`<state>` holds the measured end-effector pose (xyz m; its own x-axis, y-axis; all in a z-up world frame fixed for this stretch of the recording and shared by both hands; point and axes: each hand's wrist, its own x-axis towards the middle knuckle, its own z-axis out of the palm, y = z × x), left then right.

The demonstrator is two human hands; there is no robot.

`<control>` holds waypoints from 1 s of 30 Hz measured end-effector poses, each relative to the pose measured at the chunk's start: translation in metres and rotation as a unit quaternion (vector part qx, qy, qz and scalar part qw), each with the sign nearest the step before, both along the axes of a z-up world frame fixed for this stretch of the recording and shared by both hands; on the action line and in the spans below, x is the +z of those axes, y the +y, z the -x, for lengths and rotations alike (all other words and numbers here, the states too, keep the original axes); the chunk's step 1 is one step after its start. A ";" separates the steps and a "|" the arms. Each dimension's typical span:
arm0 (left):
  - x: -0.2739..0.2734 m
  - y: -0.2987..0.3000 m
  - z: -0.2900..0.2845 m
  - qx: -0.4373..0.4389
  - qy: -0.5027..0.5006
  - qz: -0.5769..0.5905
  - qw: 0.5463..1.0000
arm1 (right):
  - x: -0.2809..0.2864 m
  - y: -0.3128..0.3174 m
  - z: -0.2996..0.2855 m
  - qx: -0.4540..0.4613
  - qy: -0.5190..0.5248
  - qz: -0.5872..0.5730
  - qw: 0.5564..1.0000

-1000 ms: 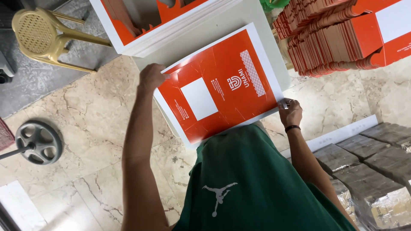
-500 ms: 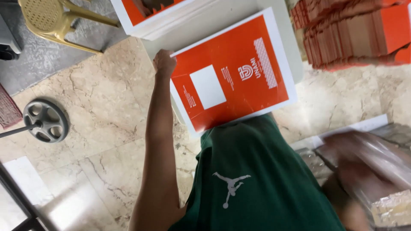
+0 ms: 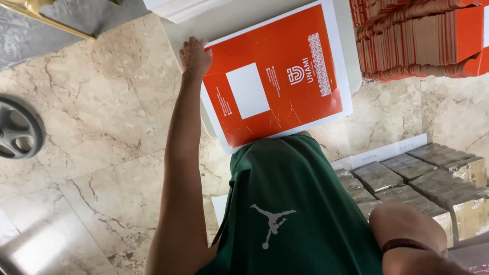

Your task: A worker is efficiently sorting and stacking flat cardboard box templates into a container on an assembly line.

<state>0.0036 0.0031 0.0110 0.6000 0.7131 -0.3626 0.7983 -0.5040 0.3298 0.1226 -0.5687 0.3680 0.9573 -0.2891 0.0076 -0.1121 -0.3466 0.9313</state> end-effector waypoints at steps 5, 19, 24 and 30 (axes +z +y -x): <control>0.003 0.016 0.004 -0.023 0.105 -0.022 0.994 | 0.068 0.074 0.007 -0.128 0.105 -0.189 0.968; 0.024 -0.004 0.074 0.280 -0.366 0.408 0.788 | -0.103 0.134 -0.048 -0.078 0.298 -0.891 0.334; 0.044 -0.094 0.087 0.278 -0.273 0.194 0.900 | -0.239 0.052 -0.069 -0.050 0.208 -0.872 0.440; 0.018 -0.157 0.120 0.378 -0.218 0.078 0.897 | -0.367 0.008 -0.109 0.148 0.104 -0.825 0.535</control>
<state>-0.1164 -0.1537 0.0290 0.0761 0.9369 -0.3411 0.6706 0.2051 0.7129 0.2316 -0.5610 0.0010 0.8935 0.4265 -0.1404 0.2210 -0.6899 -0.6893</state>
